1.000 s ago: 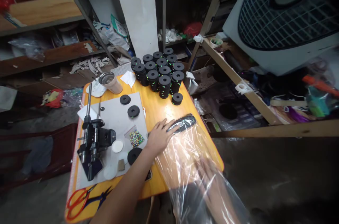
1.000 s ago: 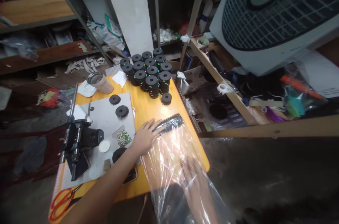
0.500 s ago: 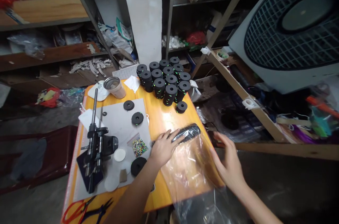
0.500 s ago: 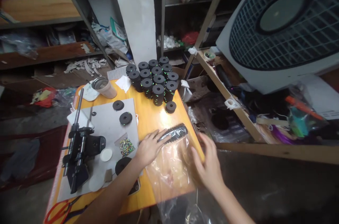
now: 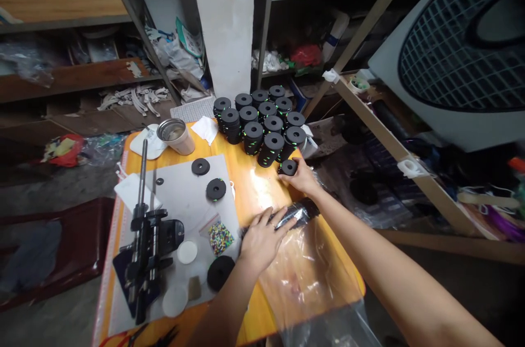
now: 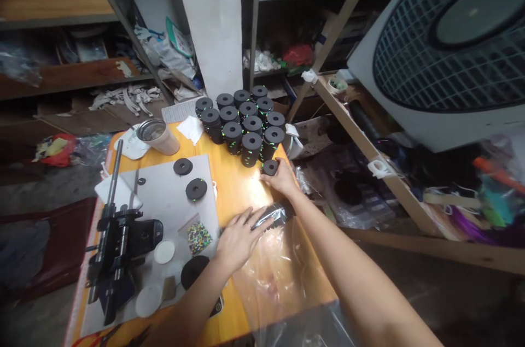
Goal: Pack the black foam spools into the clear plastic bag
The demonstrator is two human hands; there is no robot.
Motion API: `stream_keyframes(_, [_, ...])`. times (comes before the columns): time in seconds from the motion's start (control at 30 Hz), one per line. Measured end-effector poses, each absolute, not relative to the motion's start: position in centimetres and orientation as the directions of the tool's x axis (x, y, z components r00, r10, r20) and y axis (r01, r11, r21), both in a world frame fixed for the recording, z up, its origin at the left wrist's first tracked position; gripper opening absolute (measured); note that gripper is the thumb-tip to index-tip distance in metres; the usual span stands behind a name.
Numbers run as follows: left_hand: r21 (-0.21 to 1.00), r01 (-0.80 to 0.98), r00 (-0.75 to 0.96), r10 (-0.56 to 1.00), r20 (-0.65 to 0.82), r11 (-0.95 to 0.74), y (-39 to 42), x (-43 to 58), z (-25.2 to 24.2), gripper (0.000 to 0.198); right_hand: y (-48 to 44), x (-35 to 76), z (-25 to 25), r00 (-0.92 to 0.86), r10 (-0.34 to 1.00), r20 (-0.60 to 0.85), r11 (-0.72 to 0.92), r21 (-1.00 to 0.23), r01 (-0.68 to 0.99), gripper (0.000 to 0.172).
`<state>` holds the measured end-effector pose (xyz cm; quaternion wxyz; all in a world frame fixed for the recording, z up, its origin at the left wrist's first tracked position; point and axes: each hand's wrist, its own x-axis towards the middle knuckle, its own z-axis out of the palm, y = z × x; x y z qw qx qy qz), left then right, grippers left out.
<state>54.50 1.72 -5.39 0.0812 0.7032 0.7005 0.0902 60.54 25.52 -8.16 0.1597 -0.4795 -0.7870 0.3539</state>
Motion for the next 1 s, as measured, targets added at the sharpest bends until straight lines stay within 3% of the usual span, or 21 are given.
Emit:
stream_keyframes(0.17, [0.272,0.962,-0.015,1.0,0.016,0.01,1.7,54.5,-5.6,0.049,22.4,59.6,-8.0,-0.535,0.84,-0.086,0.33,-0.702,0.631,0.058])
stream_keyframes(0.47, [0.296,0.955,-0.001,1.0,-0.018,0.006,2.0,54.5,-5.4,0.035,16.8,54.7,-8.6,-0.614,0.786,-0.077,0.349,-0.764,0.543,0.061])
stream_keyframes(0.6, [0.304,0.953,0.001,1.0,-0.017,0.005,2.1,54.5,-5.4,0.04,16.3,55.1,-8.0,-0.613,0.786,-0.078,0.297,-0.823,0.485,0.066])
stream_keyframes(0.8, [0.289,0.957,-0.02,1.0,0.009,0.016,1.9,54.6,-5.6,0.049,18.9,60.0,-5.1,-0.431,0.902,-0.013,0.178,-0.899,0.4,0.034])
stream_keyframes(0.9, [0.281,0.96,-0.018,1.0,0.016,0.013,1.8,54.6,-5.7,0.053,21.2,62.2,-3.8,-0.291,0.954,0.074,0.184,-0.91,0.37,0.032])
stream_keyframes(1.0, [0.279,0.96,-0.015,1.0,0.021,0.008,1.8,54.6,-5.7,0.054,23.4,63.0,-3.9,-0.243,0.964,0.105,0.184,-0.926,0.329,0.043])
